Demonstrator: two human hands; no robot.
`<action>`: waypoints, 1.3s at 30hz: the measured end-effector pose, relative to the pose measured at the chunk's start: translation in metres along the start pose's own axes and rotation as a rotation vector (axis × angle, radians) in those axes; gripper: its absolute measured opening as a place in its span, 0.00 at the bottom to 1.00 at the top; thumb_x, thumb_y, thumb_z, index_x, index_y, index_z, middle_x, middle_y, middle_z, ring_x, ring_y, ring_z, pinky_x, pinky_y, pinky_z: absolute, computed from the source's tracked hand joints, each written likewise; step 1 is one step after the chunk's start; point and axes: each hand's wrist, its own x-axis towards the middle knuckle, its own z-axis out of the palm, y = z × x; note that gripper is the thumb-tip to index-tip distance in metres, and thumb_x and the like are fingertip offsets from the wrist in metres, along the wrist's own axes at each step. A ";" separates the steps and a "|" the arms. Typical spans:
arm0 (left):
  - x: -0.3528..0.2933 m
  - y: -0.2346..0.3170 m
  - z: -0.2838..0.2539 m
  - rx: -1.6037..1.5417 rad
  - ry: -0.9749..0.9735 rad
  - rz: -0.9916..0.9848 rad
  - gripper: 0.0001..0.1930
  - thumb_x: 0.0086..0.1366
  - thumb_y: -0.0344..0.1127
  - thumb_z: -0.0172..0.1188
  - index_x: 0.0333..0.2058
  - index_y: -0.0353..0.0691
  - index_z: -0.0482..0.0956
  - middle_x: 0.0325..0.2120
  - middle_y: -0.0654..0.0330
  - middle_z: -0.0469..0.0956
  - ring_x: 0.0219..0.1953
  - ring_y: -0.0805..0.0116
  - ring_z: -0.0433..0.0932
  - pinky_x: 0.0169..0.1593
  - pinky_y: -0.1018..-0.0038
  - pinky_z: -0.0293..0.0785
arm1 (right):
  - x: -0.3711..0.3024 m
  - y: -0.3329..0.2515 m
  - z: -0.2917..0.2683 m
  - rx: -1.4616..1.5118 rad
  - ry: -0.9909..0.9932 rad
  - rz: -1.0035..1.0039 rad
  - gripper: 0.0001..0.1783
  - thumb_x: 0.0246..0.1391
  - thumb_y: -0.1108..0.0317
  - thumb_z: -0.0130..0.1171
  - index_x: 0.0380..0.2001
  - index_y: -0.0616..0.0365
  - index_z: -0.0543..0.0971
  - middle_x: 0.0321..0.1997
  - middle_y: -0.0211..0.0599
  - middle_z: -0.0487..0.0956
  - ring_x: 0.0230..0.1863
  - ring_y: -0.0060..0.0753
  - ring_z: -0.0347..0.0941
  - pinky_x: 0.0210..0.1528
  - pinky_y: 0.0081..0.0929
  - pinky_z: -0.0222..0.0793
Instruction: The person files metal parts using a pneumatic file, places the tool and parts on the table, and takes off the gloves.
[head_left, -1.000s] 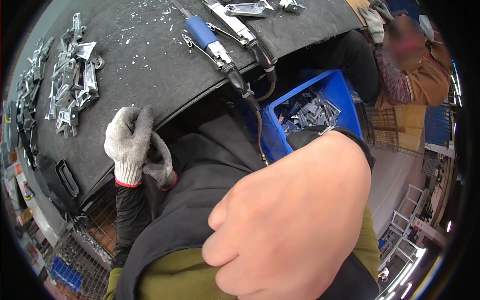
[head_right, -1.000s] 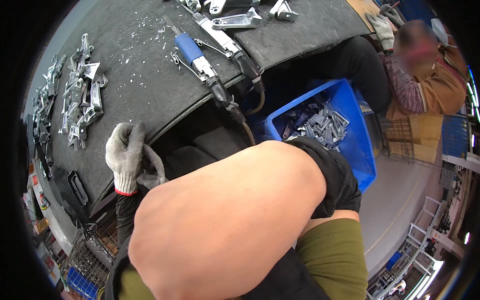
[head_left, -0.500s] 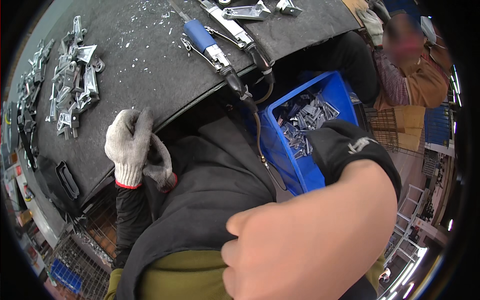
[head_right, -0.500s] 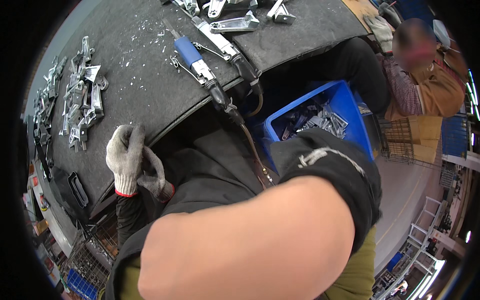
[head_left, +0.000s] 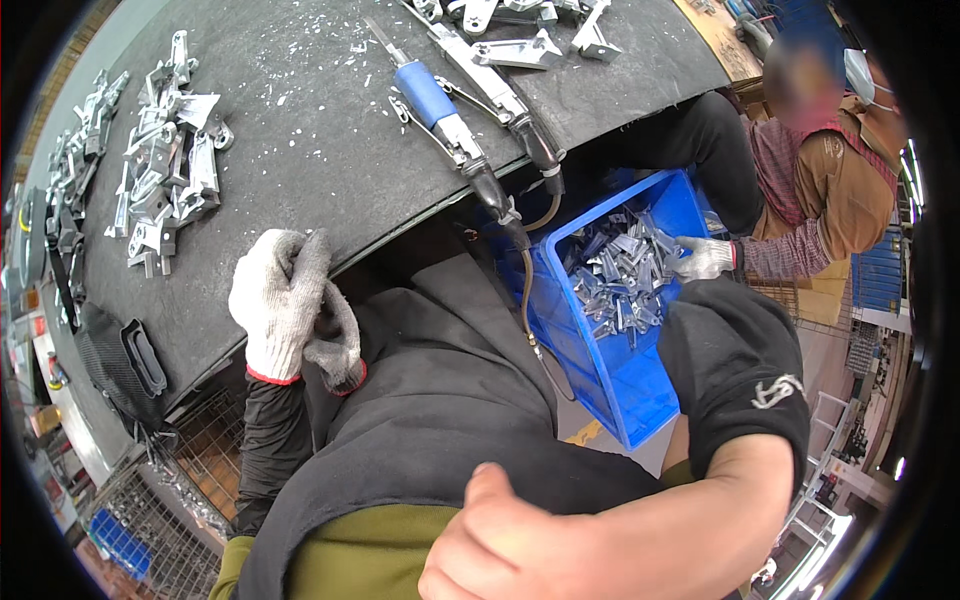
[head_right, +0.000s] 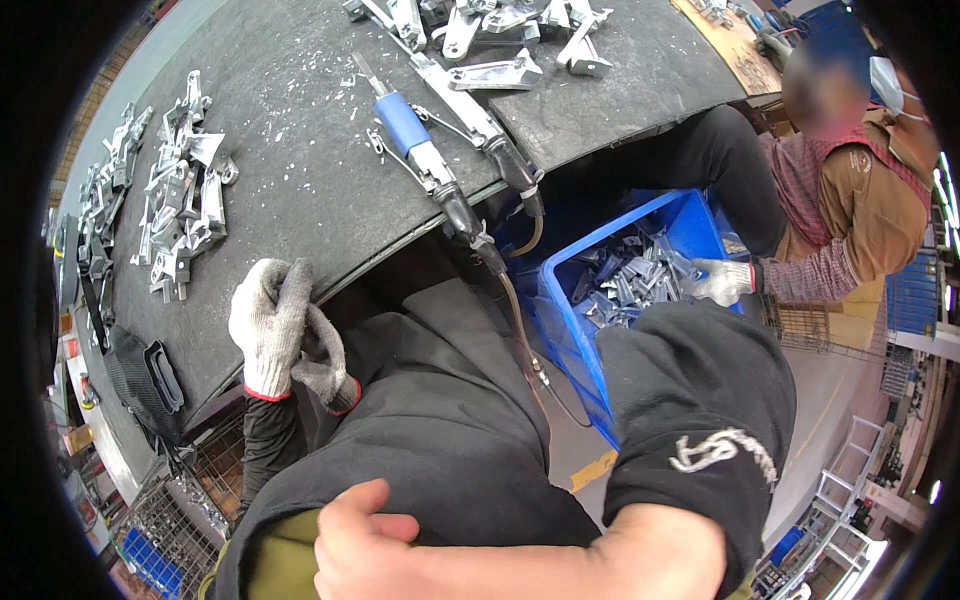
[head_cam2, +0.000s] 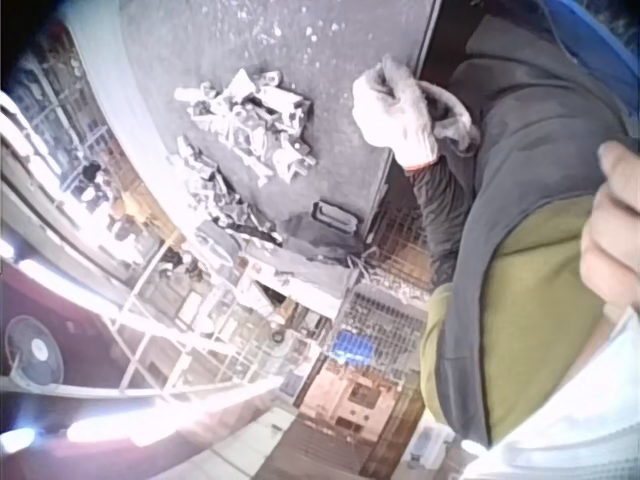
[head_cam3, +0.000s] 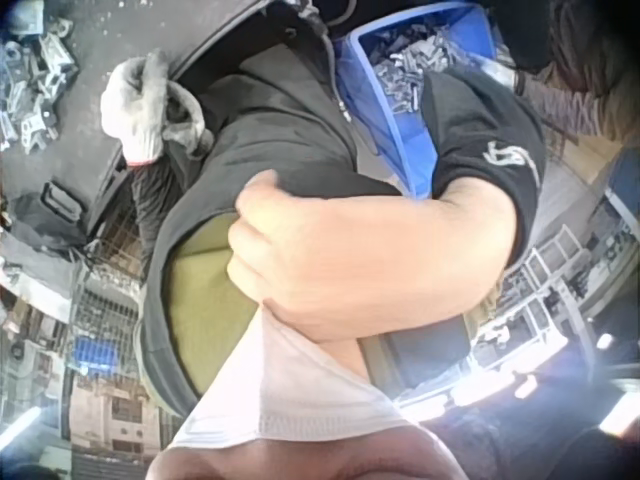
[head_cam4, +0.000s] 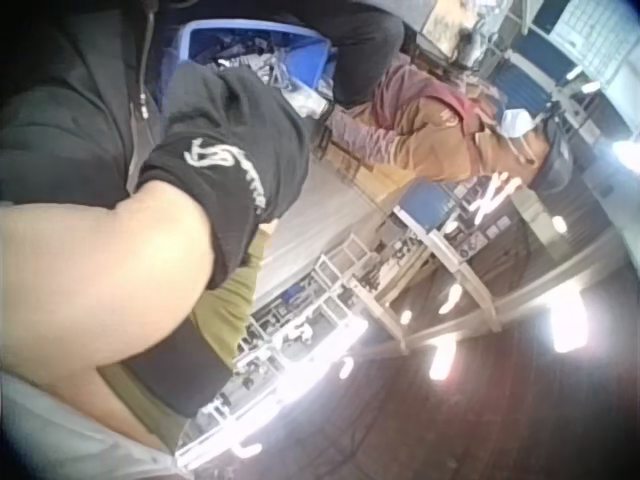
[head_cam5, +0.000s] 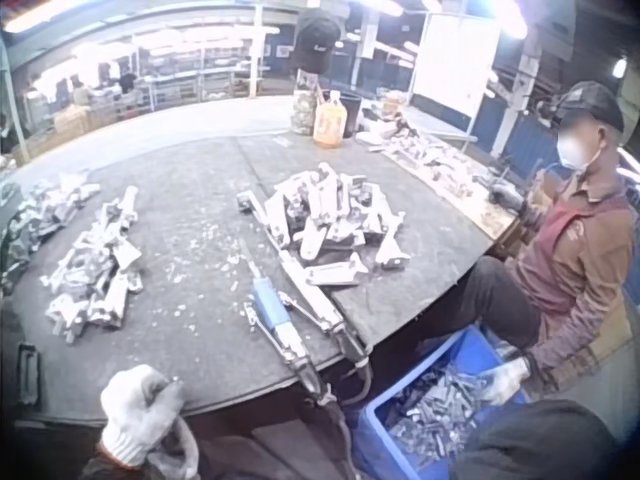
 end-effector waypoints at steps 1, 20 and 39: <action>0.000 0.000 0.000 -0.021 0.002 0.010 0.10 0.63 0.40 0.69 0.30 0.40 0.82 0.22 0.59 0.78 0.23 0.67 0.76 0.31 0.71 0.72 | 0.002 0.000 0.004 0.002 0.025 0.012 0.09 0.51 0.69 0.65 0.32 0.58 0.75 0.40 0.32 0.71 0.40 0.34 0.71 0.44 0.31 0.68; 0.000 0.003 0.000 -0.069 0.013 0.023 0.07 0.61 0.35 0.69 0.29 0.40 0.81 0.24 0.58 0.78 0.26 0.62 0.77 0.32 0.69 0.73 | -0.007 -0.001 0.026 0.129 0.278 0.072 0.10 0.44 0.60 0.60 0.17 0.51 0.77 0.25 0.27 0.69 0.31 0.31 0.66 0.38 0.27 0.58; 0.003 -0.005 0.006 0.002 0.034 0.030 0.10 0.60 0.40 0.71 0.27 0.43 0.82 0.23 0.59 0.80 0.25 0.60 0.79 0.32 0.67 0.74 | 0.026 0.053 0.120 1.576 1.196 -0.457 0.14 0.69 0.60 0.59 0.32 0.59 0.76 0.43 0.43 0.70 0.45 0.40 0.71 0.53 0.41 0.72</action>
